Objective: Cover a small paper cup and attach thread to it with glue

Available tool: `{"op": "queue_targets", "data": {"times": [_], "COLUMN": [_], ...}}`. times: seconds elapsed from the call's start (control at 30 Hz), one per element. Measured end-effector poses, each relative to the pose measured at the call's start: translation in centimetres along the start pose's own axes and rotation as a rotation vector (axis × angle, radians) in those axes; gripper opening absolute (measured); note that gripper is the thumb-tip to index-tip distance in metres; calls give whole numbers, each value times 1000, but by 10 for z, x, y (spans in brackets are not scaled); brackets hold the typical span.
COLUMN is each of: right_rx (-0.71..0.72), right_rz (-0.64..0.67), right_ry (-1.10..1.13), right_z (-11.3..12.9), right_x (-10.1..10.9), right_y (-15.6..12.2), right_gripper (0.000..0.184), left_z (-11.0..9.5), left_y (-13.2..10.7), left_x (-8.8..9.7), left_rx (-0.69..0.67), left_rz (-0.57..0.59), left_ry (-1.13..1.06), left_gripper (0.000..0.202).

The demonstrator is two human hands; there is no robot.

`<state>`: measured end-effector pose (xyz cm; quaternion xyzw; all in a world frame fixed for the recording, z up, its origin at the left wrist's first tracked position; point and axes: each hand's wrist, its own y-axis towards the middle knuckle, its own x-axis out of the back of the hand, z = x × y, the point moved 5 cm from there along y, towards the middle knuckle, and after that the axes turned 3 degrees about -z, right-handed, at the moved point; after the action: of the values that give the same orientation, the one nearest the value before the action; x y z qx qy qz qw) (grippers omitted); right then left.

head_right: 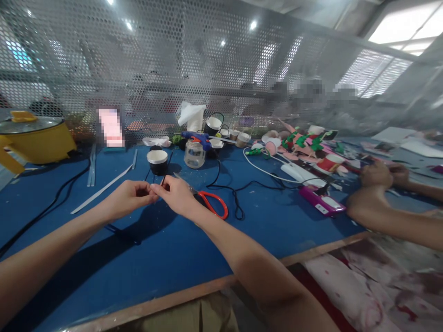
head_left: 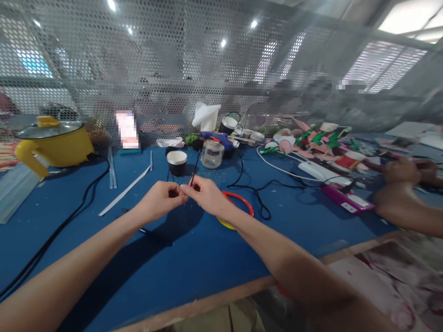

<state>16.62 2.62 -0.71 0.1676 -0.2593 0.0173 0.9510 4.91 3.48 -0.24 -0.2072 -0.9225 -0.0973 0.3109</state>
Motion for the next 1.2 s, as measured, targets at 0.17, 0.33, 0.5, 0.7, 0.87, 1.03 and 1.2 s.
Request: {"op": "queue_targets", "data": {"times": [0.17,0.33,0.5,0.7,0.87,1.03,1.2], "right_rx": [-48,-81,-96,-67,-86,-63,-58], "right_rz": [168,220,140,98,90,194,235], "right_ry": [292,407,270,133,110,332,406], "right_z": [-3,-6,-5,-3,-3,-2,-5], "right_x": [-8,-9,-3,-1,-1,-6,-6], "right_y": [0,1,1,1,1,1,1], "right_gripper": [28,28,27,27,29,27,23], "left_z": [0,-1,-6,-5,-3,-3,-4], "left_y": [-2,-3,-3,-3,-3,-4,-4], "left_x": [-3,-3,0,-1,-4,-4,-2], "left_rx": [25,56,33,39,47,112,111], "left_rz": [43,90,118,92,55,61,107], "left_ry": [-134,-225,-188,-207,-216,-269,-248], "left_gripper": [24,28,25,22,22,26,28]}}
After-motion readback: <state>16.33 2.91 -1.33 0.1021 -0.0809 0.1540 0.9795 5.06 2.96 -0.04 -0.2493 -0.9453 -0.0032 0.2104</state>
